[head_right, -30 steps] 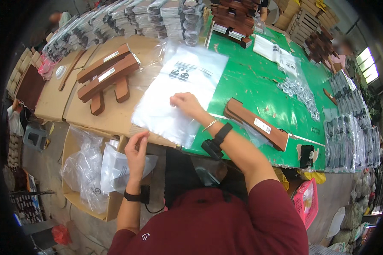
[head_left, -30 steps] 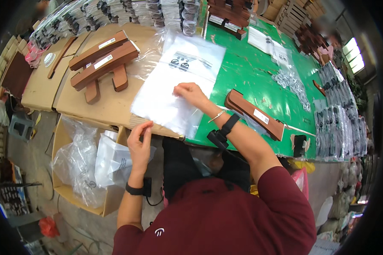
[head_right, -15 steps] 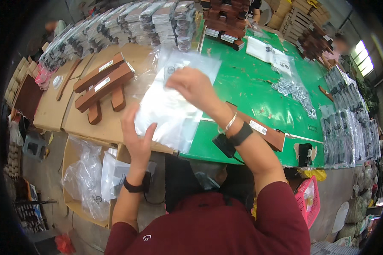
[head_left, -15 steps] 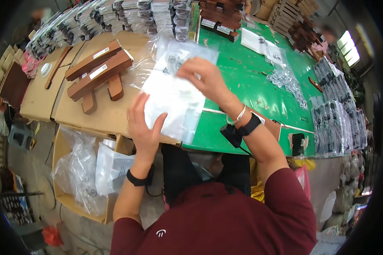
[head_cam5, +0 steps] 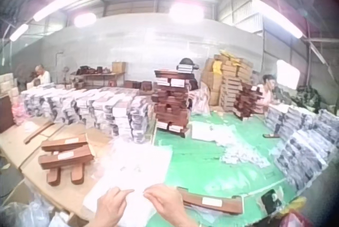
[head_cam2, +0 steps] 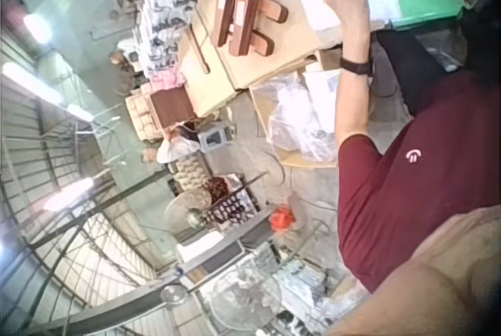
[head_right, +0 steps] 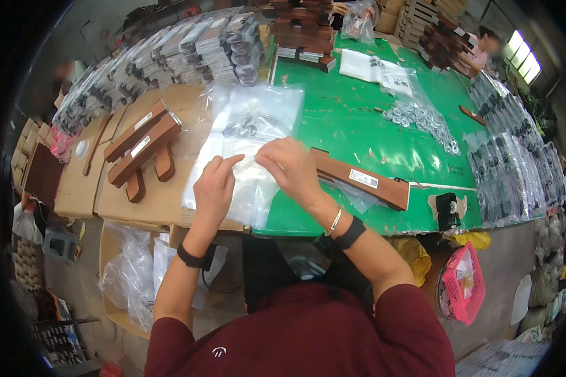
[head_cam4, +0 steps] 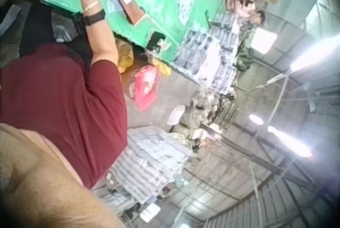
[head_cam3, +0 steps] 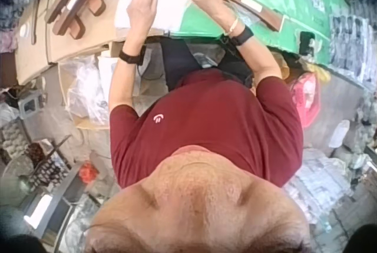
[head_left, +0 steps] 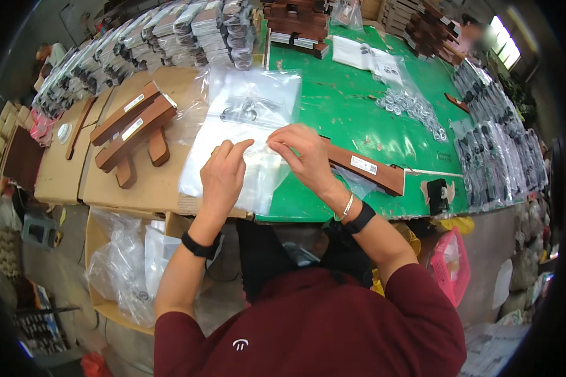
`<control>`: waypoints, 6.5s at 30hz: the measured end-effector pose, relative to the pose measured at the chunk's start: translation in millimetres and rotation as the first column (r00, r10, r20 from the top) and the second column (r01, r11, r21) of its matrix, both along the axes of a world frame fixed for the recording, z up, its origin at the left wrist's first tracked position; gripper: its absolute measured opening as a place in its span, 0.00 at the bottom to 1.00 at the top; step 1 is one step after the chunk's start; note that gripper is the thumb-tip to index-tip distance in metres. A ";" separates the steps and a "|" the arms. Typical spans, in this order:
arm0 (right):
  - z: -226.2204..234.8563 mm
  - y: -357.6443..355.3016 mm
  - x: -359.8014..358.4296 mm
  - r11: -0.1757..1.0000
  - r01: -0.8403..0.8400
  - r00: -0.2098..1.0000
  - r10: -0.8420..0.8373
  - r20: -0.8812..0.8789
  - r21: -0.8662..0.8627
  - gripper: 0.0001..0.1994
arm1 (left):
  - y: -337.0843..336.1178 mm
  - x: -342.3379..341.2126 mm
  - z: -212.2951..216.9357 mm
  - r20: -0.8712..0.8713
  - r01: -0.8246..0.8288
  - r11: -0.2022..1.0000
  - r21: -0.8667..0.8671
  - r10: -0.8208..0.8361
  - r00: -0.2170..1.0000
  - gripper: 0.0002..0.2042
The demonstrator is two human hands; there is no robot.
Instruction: Packing wooden furniture components into plastic bags and sealing them with tape.
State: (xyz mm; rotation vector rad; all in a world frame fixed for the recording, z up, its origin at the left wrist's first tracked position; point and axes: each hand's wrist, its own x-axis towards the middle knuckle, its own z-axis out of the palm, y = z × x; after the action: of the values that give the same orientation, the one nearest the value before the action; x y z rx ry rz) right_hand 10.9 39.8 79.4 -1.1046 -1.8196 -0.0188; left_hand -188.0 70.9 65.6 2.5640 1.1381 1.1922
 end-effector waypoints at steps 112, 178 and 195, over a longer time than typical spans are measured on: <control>-76.6 -180.7 74.2 0.599 -0.459 0.685 -0.231 -0.691 -0.656 0.30 | -33.9 140.5 10.1 0.676 0.511 0.622 -0.593 0.041 0.735 0.56; -48.3 -293.2 139.0 0.551 -0.146 0.985 0.158 -0.068 -0.822 0.27 | -7.0 50.5 -28.2 0.849 0.822 0.372 -0.430 0.476 0.229 0.20; 63.9 -137.7 130.1 0.737 -0.314 0.847 -0.067 -0.527 -0.599 0.11 | -54.2 36.9 -8.3 0.953 0.888 0.393 -0.238 0.270 0.136 0.38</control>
State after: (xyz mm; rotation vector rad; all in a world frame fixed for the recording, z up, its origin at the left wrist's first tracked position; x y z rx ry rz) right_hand 141.0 -97.9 143.3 -1.2931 -1.3993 1.0141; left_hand -151.1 16.7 57.3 0.7163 0.3312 1.1736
